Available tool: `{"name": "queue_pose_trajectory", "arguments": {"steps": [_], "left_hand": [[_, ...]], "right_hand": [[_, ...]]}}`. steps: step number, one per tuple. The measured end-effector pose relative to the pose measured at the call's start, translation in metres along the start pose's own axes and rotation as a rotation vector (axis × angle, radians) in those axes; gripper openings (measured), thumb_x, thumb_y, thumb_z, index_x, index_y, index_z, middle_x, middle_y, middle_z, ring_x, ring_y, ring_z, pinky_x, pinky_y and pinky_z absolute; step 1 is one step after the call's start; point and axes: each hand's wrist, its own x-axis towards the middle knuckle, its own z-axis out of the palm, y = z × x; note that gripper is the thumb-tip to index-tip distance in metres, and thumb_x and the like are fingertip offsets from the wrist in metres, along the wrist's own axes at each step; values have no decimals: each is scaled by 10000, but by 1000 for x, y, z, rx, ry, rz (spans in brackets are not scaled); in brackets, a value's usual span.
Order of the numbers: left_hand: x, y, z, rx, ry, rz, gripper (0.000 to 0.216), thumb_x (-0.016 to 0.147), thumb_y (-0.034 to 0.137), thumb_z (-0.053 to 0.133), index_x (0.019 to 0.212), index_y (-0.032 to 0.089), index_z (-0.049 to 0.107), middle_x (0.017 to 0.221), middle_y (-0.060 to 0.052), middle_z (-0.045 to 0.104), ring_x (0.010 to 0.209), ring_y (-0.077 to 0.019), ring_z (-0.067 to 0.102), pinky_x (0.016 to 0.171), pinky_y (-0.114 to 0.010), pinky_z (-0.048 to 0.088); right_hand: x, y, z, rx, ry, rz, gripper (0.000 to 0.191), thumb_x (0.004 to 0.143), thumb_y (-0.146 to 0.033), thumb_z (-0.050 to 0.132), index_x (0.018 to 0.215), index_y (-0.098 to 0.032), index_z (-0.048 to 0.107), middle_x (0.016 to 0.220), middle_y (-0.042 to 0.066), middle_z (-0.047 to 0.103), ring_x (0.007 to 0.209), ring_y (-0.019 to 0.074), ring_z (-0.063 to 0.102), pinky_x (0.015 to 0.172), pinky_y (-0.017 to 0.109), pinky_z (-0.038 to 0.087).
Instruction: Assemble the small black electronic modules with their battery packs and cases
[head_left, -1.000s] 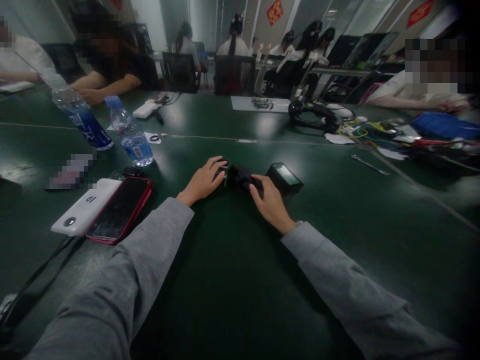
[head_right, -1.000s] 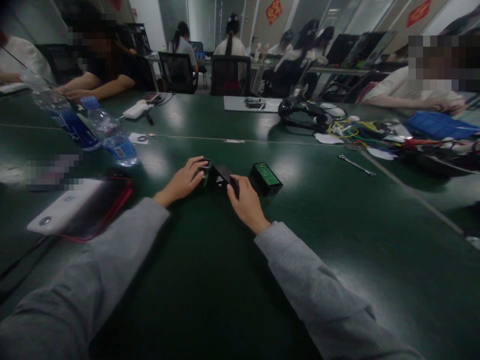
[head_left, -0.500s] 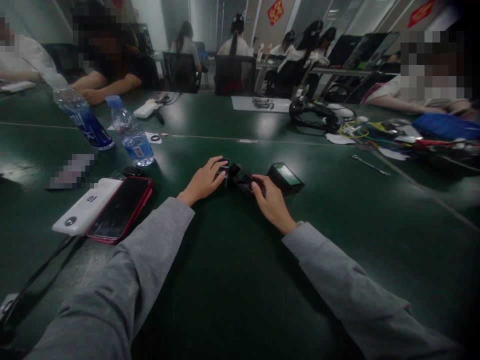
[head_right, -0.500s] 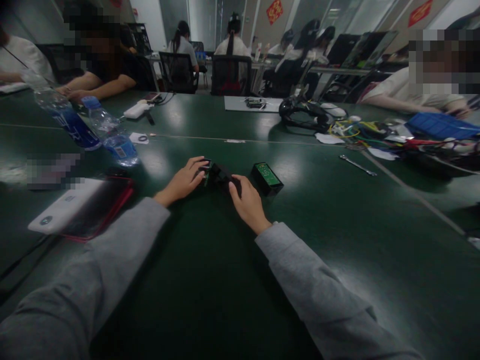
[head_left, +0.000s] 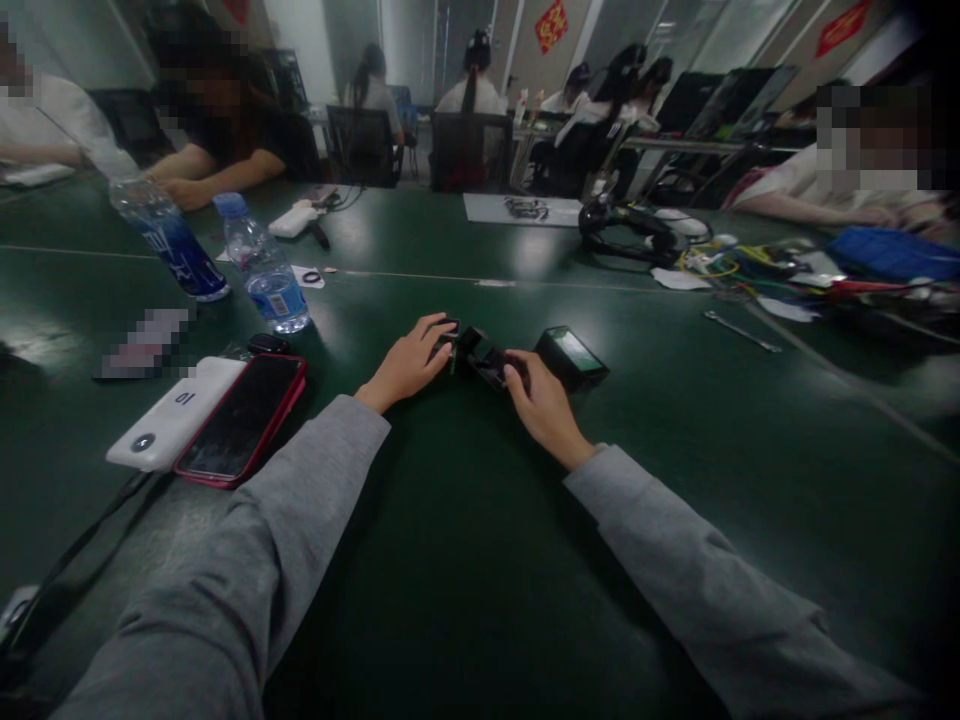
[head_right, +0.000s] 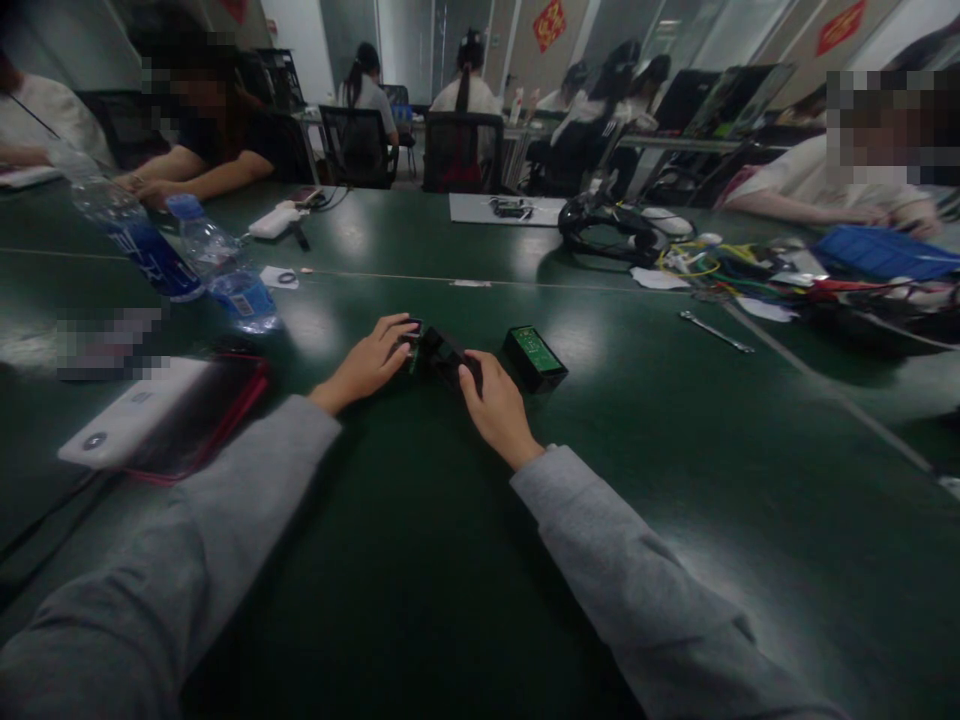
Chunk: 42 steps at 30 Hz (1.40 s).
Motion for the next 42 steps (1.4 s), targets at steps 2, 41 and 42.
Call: {"name": "queue_pose_trajectory", "arguments": {"steps": [2,41,42], "left_hand": [[0,0,0,-2,3,2,478,1022,479,289,1409,235,431,1519,-116,392,1292,-267,533,993,-447,530],[0,0,1,5,0,4,490,1024,479,287,1417,222,428,1524,-123,383,1264,-270,552,990,-449,530],[0,0,1,5,-1,4,491,1024,479,287,1417,221,427,1524,-123,384,1262,-270,553,988,-448,531]], "right_hand": [[0,0,0,1,-4,-7,421,1006,-497,401,1260,-194,547,1197,139,634,1046,303,635,909,499,515],[0,0,1,-29,-31,-88,409,1013,-453,414,1290,-167,509,1220,158,597,1123,297,593,983,497,487],[0,1,1,-30,-32,-86,412,1012,-455,415,1291,-167,508,1218,157,597,1119,296,595,981,497,489]]}}
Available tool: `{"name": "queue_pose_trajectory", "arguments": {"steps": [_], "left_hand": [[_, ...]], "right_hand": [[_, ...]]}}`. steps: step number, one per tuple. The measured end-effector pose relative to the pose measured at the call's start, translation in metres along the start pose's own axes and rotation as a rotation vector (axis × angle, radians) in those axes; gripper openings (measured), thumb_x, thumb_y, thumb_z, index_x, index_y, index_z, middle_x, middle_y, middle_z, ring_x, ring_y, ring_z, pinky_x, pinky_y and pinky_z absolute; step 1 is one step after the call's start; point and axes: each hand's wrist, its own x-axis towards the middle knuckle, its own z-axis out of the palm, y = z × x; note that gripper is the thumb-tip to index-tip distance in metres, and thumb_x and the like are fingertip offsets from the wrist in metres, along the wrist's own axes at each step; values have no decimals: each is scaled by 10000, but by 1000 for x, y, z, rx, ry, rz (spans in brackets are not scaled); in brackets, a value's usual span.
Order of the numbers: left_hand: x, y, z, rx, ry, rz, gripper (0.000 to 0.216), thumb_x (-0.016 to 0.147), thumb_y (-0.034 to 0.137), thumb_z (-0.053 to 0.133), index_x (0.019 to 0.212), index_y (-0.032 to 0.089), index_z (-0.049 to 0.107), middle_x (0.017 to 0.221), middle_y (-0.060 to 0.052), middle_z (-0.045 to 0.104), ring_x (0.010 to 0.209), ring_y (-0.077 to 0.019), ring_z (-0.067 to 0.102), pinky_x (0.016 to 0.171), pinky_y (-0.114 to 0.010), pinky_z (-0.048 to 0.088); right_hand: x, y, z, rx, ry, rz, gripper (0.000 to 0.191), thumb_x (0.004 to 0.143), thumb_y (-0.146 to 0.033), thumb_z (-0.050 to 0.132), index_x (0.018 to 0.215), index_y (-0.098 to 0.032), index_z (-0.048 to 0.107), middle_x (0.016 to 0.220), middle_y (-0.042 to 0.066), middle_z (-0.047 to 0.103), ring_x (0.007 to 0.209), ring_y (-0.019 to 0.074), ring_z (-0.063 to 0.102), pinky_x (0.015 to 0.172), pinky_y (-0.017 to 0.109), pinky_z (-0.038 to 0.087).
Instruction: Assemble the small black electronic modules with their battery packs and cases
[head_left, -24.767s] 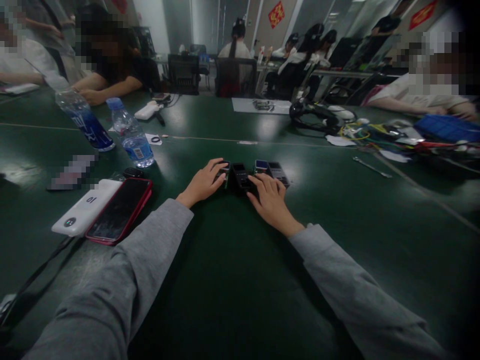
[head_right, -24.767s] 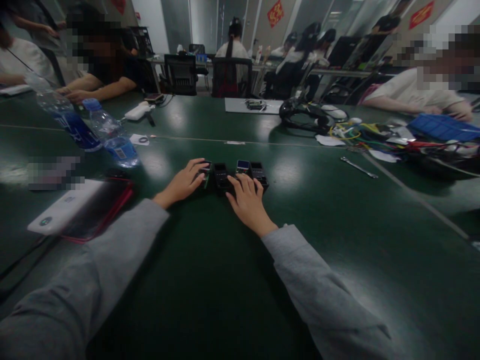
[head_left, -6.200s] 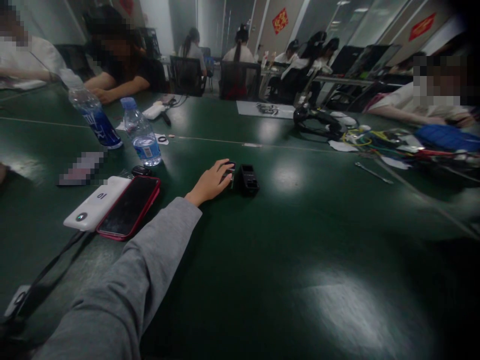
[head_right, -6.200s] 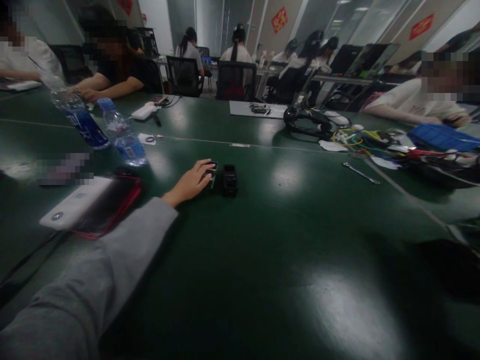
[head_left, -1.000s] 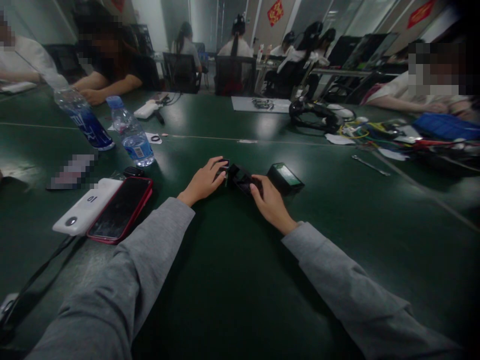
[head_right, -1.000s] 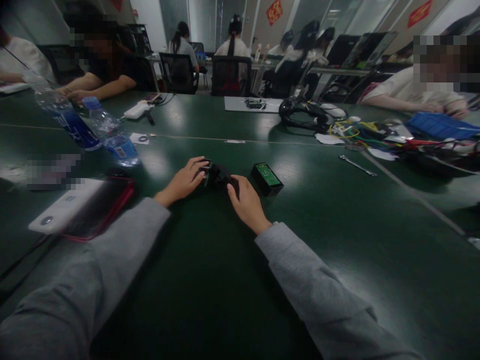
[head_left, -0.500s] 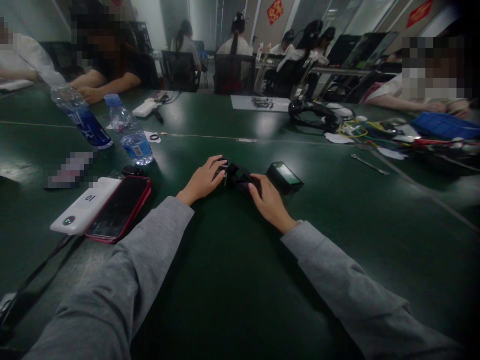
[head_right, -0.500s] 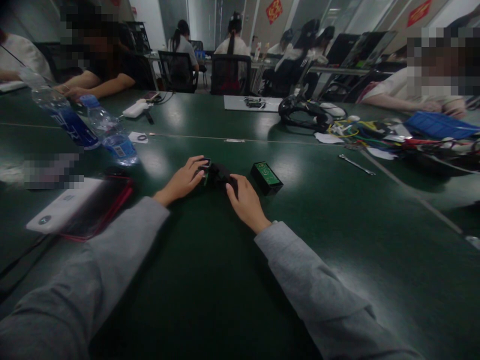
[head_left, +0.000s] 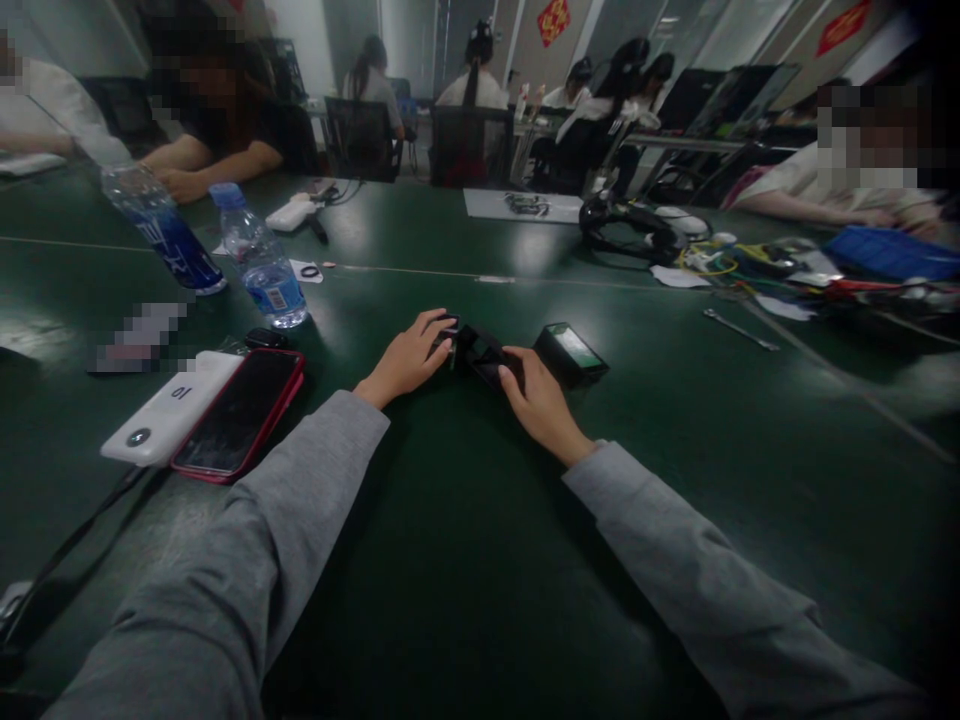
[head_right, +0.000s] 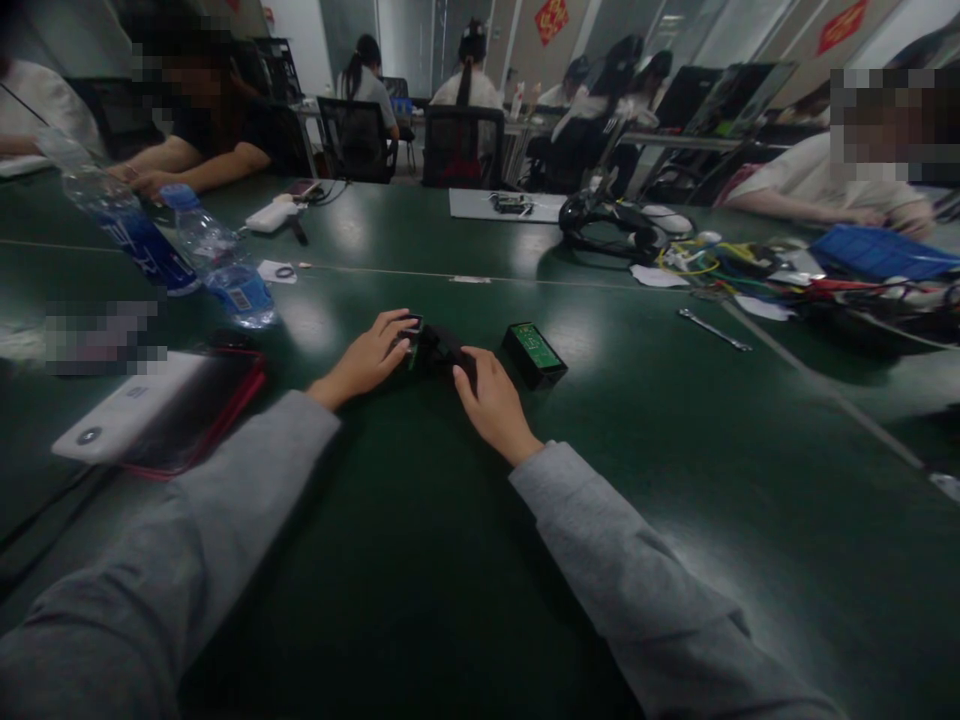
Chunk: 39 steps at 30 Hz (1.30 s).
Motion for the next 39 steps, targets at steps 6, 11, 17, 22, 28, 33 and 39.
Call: {"name": "queue_pose_trajectory", "arguments": {"steps": [6,11,17,22,28,33,39], "left_hand": [[1,-1,1,3,-6,-14,489,1023,479,293,1412,219,434,1524,-118,385,1281,-267,538,983,-436,534],[0,-1,0,0,-5,-8,481,1023,469,294,1414,223,431,1525,-118,385,1293,-267,530,986,-443,533],[0,1,0,-2,4,1,474,1024,460,302,1405,214,436,1516,-120,398,1315,-265,513,1017,-444,517],[0,2,-1,-8,5,1,475,1024,464,295,1405,220,438,1514,-119,400,1315,-267,514,1010,-447,520],[0,0,0,-11,6,5,478,1022,473,295,1404,221,435,1515,-120,396,1313,-269,514,1006,-450,523],[0,0,1,-6,4,-4,487,1023,483,288,1405,221,436,1520,-121,391,1292,-269,532,1000,-447,526],[0,1,-1,-9,3,0,485,1023,477,284,1414,228,427,1519,-122,391,1290,-272,533,995,-455,527]], "right_hand": [[0,0,0,-9,-4,5,420,1012,-459,410,1290,-159,509,1215,162,598,1119,302,594,972,498,491],[0,0,0,-14,-9,16,426,1011,-464,409,1297,-162,502,1226,160,596,1122,300,594,974,497,490],[0,1,1,-16,-1,-5,420,1013,-458,407,1291,-158,502,1219,164,598,1129,299,593,986,495,485],[0,0,1,-16,-2,-7,406,1013,-454,404,1283,-167,503,1218,164,599,1128,304,593,980,503,488],[0,-1,0,-16,1,-5,414,1012,-456,404,1278,-157,507,1208,165,600,1121,304,594,974,500,488],[0,0,0,-14,-6,4,425,1012,-467,402,1287,-159,505,1214,166,597,1114,303,595,968,502,492],[0,0,0,-15,-9,3,413,1014,-474,394,1291,-189,503,1219,156,598,1114,306,597,960,522,497]]}}
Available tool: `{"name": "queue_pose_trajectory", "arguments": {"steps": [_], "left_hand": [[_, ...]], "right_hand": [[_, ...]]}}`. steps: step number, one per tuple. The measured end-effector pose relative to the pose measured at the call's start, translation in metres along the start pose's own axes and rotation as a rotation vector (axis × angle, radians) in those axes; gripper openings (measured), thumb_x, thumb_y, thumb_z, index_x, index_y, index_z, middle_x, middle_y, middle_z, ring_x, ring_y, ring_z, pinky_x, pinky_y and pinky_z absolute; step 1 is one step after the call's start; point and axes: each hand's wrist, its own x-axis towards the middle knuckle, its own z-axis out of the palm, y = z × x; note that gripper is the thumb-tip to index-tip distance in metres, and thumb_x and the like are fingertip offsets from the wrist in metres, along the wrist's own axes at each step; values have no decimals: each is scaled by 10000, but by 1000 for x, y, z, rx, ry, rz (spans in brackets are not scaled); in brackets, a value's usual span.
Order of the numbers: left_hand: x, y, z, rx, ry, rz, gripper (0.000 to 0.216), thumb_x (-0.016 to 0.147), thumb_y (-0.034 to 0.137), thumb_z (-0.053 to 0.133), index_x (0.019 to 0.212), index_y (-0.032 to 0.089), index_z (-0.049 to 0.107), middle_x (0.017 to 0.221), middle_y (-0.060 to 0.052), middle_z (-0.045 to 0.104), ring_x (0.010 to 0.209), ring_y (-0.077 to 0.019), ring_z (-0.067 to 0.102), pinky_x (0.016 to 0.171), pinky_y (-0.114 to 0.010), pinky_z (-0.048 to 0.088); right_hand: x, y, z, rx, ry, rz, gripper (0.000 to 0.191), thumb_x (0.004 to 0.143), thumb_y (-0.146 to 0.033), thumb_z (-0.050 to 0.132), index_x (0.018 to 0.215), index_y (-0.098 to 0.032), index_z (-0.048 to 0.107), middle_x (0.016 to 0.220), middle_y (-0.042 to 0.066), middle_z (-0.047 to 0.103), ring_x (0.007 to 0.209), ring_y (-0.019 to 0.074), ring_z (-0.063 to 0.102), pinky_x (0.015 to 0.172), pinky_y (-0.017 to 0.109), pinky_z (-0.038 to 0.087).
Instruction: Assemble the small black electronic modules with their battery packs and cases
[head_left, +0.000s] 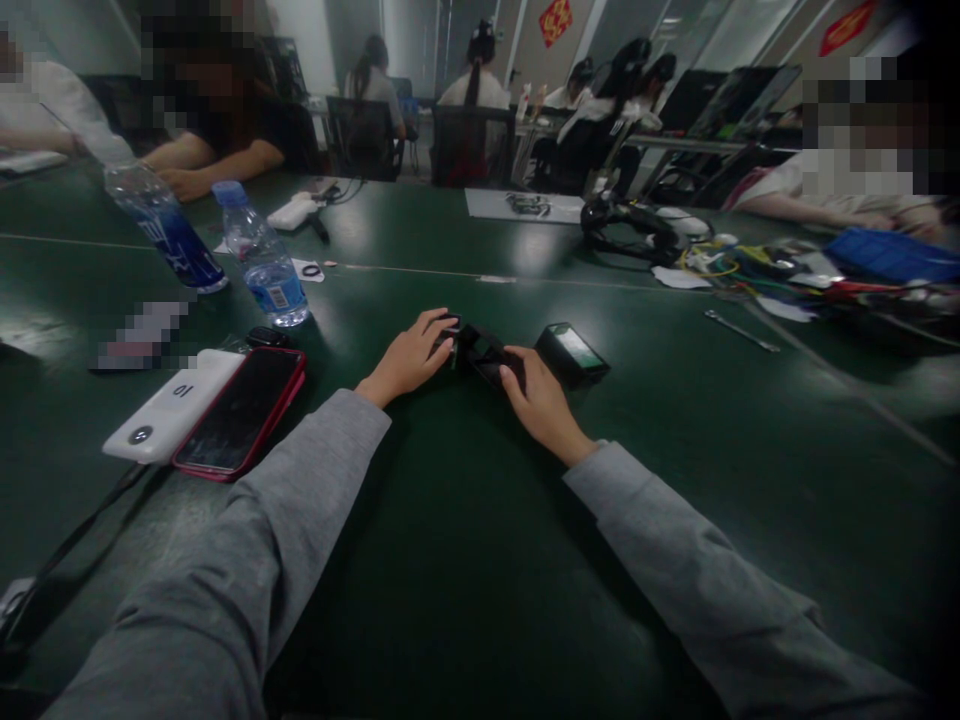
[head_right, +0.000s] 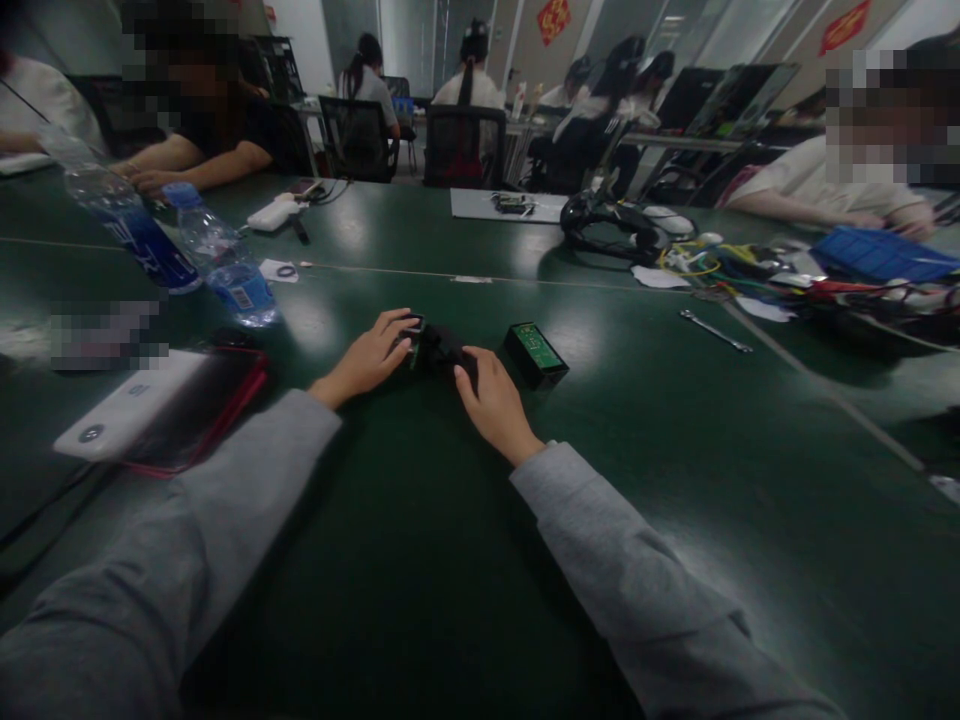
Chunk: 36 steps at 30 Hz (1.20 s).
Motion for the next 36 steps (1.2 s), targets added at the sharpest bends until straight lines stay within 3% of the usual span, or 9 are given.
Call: {"name": "queue_pose_trajectory", "arguments": {"steps": [36], "left_hand": [[0,0,-1,10,-13,-10,482,1022,470,302,1412,219,436,1523,-122,387,1281,-265,541,999,-444,524]], "right_hand": [[0,-2,0,-8,2,-3,415,1013,-469,390,1286,-177,502,1224,162,597,1128,306,594,977,516,488]]}}
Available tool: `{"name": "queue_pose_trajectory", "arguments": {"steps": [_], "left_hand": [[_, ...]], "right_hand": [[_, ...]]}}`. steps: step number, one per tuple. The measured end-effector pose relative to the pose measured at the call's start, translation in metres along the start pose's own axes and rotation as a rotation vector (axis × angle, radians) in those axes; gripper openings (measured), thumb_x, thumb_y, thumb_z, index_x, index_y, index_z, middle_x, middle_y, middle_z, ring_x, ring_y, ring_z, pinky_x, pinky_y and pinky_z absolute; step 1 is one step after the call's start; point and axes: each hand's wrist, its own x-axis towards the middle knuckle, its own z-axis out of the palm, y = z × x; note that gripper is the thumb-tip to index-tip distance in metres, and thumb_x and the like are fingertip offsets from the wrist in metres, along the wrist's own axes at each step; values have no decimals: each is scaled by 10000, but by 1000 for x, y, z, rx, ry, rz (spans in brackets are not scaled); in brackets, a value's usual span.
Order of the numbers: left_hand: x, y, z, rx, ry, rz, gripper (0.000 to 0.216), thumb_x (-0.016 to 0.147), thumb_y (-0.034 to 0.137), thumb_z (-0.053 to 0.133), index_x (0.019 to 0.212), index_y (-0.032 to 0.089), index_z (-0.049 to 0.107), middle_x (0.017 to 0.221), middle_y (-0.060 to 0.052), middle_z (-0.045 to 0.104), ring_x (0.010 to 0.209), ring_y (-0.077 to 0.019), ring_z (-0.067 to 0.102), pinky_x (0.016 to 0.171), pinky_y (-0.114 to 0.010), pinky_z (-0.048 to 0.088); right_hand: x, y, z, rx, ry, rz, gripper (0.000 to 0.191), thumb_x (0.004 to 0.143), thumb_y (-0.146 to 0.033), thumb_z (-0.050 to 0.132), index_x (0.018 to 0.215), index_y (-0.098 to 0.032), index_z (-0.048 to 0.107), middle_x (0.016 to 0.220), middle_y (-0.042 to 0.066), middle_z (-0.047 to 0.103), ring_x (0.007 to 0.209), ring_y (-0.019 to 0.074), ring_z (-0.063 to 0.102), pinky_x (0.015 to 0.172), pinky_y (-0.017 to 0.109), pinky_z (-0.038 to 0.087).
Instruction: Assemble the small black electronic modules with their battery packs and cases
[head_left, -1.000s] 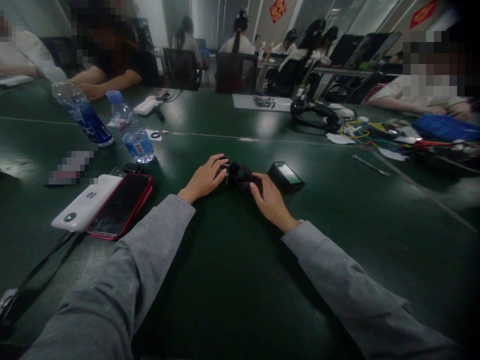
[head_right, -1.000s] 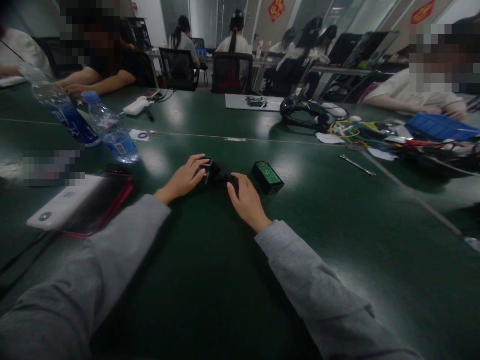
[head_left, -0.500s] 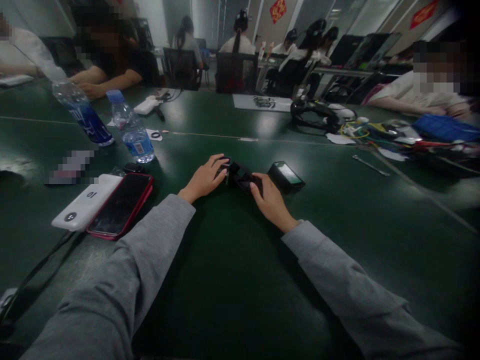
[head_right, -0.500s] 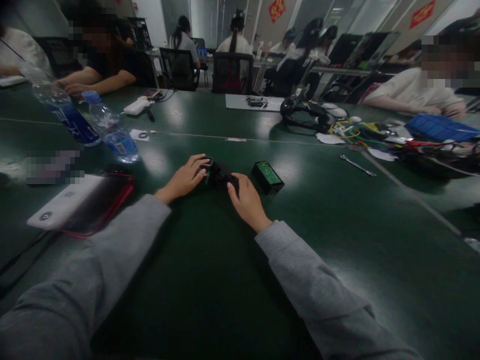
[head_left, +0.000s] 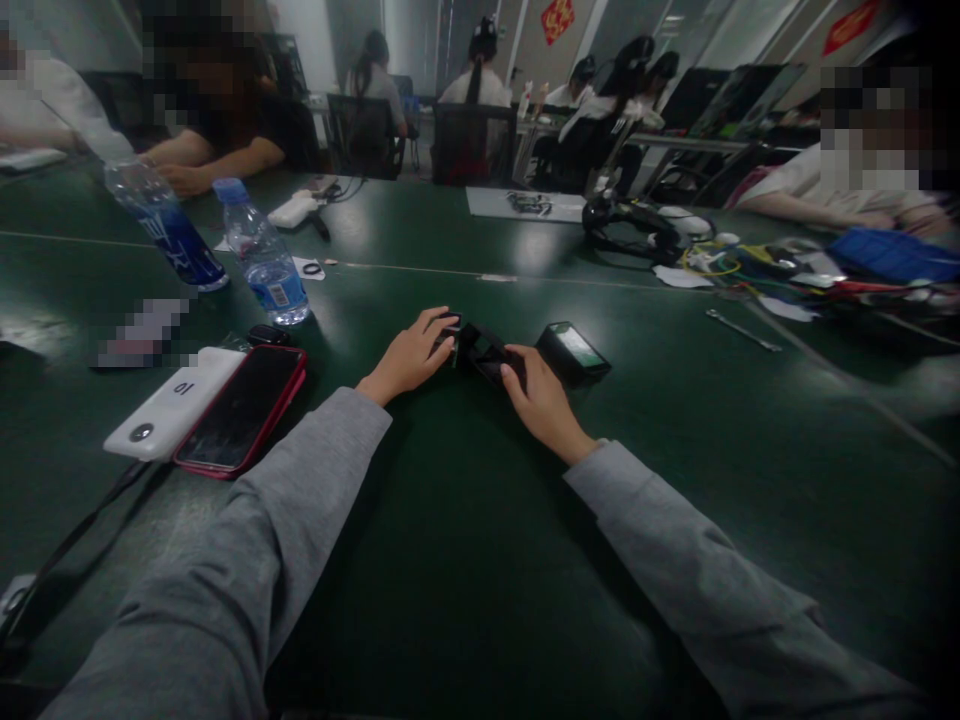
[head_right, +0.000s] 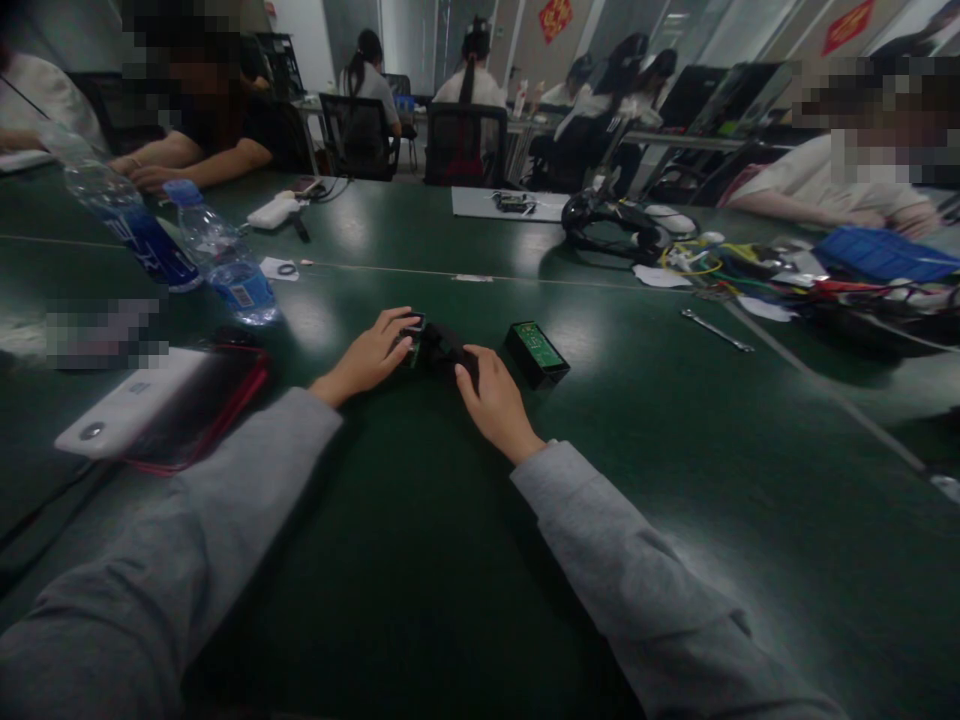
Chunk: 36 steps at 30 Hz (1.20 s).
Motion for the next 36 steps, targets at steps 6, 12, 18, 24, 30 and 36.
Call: {"name": "queue_pose_trajectory", "arguments": {"steps": [6,12,18,24,30,36], "left_hand": [[0,0,0,0,12,7,472,1021,467,301,1406,232,442,1516,-115,398,1295,-262,533,1012,-442,519],[-1,1,-1,-6,3,2,478,1023,463,299,1415,225,434,1517,-117,395,1288,-267,536,1015,-450,514],[0,0,0,-9,-1,-6,480,1021,467,303,1418,229,432,1521,-116,387,1285,-271,537,1005,-452,518],[-1,-1,1,-8,8,-2,479,1022,476,295,1412,237,437,1519,-113,392,1283,-270,538,1004,-455,519],[0,-1,1,-8,9,10,471,1022,458,311,1407,220,443,1517,-119,392,1289,-268,535,1027,-449,504],[0,-2,3,-4,16,14,470,1022,450,314,1411,217,437,1514,-119,397,1304,-263,523,1037,-441,499]], "right_hand": [[0,2,2,-9,5,3,419,1012,-479,389,1291,-186,498,1227,158,601,1155,307,586,993,522,481],[0,2,1,1,8,-7,413,1012,-472,394,1291,-186,499,1217,160,601,1131,304,596,983,516,486],[0,0,0,0,-1,0,418,1011,-476,386,1287,-185,503,1216,162,603,1135,311,595,977,524,488],[0,1,0,-2,-1,4,419,1011,-473,393,1290,-180,502,1229,162,598,1132,308,596,973,514,491],[0,3,1,-1,3,1,422,1011,-473,395,1290,-174,503,1220,158,598,1115,299,599,971,499,491],[0,3,2,-6,5,-8,423,1010,-459,397,1287,-158,504,1219,165,596,1128,302,593,988,494,483]]}}
